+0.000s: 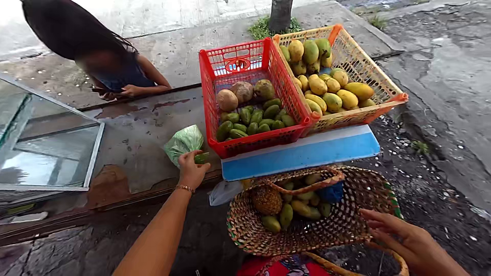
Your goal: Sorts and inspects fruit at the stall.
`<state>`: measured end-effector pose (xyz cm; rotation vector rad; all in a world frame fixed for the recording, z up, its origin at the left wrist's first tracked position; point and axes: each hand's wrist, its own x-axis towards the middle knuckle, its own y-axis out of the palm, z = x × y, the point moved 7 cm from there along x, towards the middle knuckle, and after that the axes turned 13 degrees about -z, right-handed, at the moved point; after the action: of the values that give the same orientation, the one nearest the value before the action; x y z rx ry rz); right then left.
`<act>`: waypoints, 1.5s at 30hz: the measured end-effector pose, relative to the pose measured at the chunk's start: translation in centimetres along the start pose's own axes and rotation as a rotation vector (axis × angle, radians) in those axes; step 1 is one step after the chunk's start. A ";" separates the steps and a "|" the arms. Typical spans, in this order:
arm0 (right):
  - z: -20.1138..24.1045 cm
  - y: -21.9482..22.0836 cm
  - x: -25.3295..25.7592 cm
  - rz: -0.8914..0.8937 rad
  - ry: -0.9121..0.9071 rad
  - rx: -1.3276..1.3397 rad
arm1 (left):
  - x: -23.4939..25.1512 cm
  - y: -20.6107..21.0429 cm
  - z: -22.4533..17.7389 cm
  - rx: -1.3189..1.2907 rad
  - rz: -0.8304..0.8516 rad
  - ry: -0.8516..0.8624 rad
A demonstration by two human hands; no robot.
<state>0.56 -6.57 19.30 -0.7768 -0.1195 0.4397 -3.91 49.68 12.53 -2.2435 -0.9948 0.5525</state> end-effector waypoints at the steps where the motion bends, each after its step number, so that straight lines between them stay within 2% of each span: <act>1: -0.3 0.1 0.4 -0.001 -0.001 -0.009 | -1.6 -0.7 0.3 -0.093 -0.025 0.024; 3: -0.8 0.1 1.6 -0.006 -0.019 -0.017 | -5.9 -1.3 0.4 -0.336 0.037 0.026; 5: -1.0 0.1 2.8 -0.022 -0.061 -0.011 | -11.4 0.6 -0.3 -0.464 0.337 -0.024; 7: -1.2 0.3 3.7 -0.019 -0.101 0.003 | -16.9 4.7 -1.0 -0.337 0.752 -0.118; 8: -1.2 0.5 4.0 -0.006 -0.117 0.014 | -18.7 7.0 -0.7 -0.235 0.873 -0.169; 9: -1.2 0.6 4.3 0.006 -0.129 0.025 | -19.7 9.5 -0.1 -0.147 0.900 -0.248; 10: -1.2 0.6 4.3 0.017 -0.136 0.031 | -20.0 11.9 0.9 -0.098 0.841 -0.348; 13: -1.8 0.1 3.6 0.051 -0.142 0.029 | -19.6 17.6 3.6 -0.117 0.472 -0.659; 15: -2.2 -0.9 2.6 0.102 -0.117 0.030 | -19.5 20.4 3.9 -0.145 0.277 -0.808; 18: -2.2 -3.1 0.9 0.169 -0.015 0.024 | -18.9 23.9 4.1 -0.072 0.092 -0.866; 20: -3.3 -4.5 -0.3 0.188 0.038 0.005 | -17.6 26.7 5.8 -0.013 0.011 -0.799; 21: -4.1 -5.1 -1.0 0.190 0.065 0.001 | -16.9 27.7 6.2 0.012 0.015 -0.740; 24: -6.5 -7.2 -2.8 0.127 0.128 -0.039 | -15.8 27.6 4.4 0.101 0.181 -0.521; 26: -8.0 -8.4 -3.4 0.037 0.177 -0.083 | -15.5 28.2 6.6 0.132 0.111 -0.437; 28: -9.6 -8.9 -3.4 -0.058 0.253 -0.122 | -16.0 27.8 6.5 0.183 0.096 -0.478; 31: -11.3 -8.8 -2.8 -0.102 0.314 -0.106 | -17.2 26.7 6.5 0.190 0.048 -0.693; 35: -11.8 -7.8 -1.5 -0.064 0.252 -0.098 | -21.0 24.2 6.3 -0.234 -0.161 -0.982; 38: -12.9 -6.8 -0.9 -0.065 0.266 -0.089 | -21.9 23.4 6.2 -0.354 -0.135 -0.996; 45: -14.9 -2.8 -0.4 0.001 0.420 0.058 | -20.3 23.1 5.6 0.019 0.117 -0.806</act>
<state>5.05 -18.15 10.67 -0.7972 0.2842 0.2720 -8.23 24.01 -4.71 -2.0782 -1.2070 1.5835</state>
